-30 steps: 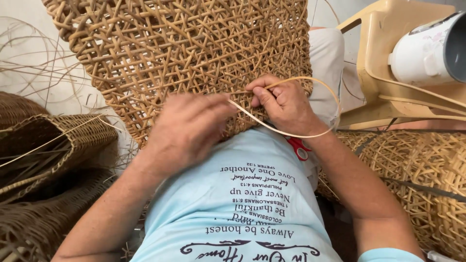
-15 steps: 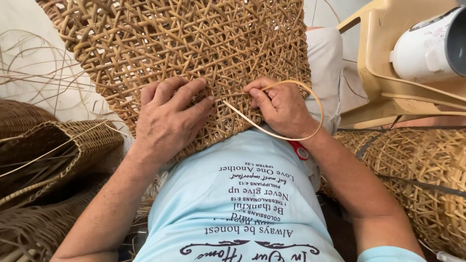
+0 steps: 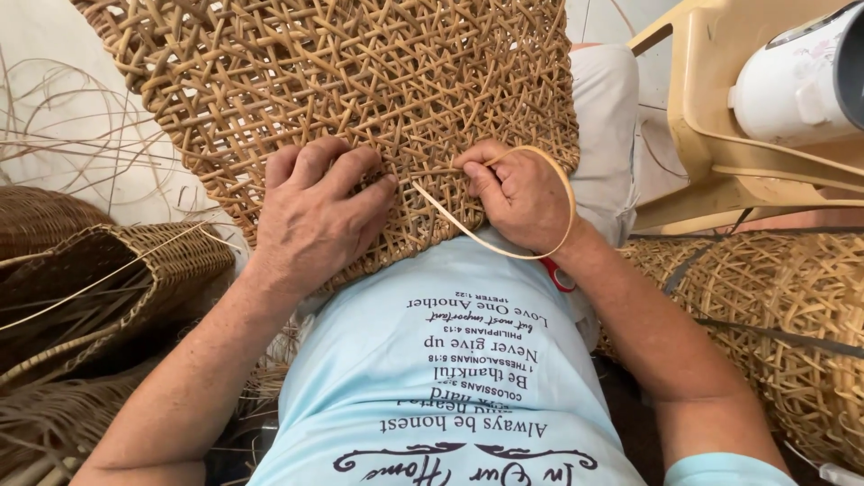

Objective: Weaving long rattan strands into a mesh panel and trimming the ends with scissors to create a finished woven surface.

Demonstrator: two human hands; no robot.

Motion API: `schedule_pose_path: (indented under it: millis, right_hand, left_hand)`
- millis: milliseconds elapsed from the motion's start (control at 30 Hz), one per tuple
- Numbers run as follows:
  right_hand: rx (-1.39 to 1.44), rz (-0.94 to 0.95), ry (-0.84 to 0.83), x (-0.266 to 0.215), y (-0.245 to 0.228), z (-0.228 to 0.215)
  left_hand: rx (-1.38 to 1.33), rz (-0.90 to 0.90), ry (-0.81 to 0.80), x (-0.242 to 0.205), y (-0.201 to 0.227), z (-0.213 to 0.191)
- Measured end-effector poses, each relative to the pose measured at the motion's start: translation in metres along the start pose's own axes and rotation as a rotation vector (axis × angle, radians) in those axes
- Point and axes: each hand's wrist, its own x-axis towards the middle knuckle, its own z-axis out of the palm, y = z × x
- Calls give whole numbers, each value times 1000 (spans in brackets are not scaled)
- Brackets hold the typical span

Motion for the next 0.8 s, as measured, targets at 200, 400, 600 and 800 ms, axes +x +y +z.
schedule_pose_path:
  millis: [200,400,600,800]
  right_hand:
    - [4,-121,53,1,-1,0]
    - [7,-197,61,-1,17,6]
    - [-23,-246,85,-1,6,0]
    - [14,-240,71,-4,13,3]
  left_hand:
    - [-9,-12,11,0,1,0]
    - [16,-30,-10,-3,1,3]
    - [-11,-45,20,-1,5,0]
    - [-54,-73,55,-4,6,3]
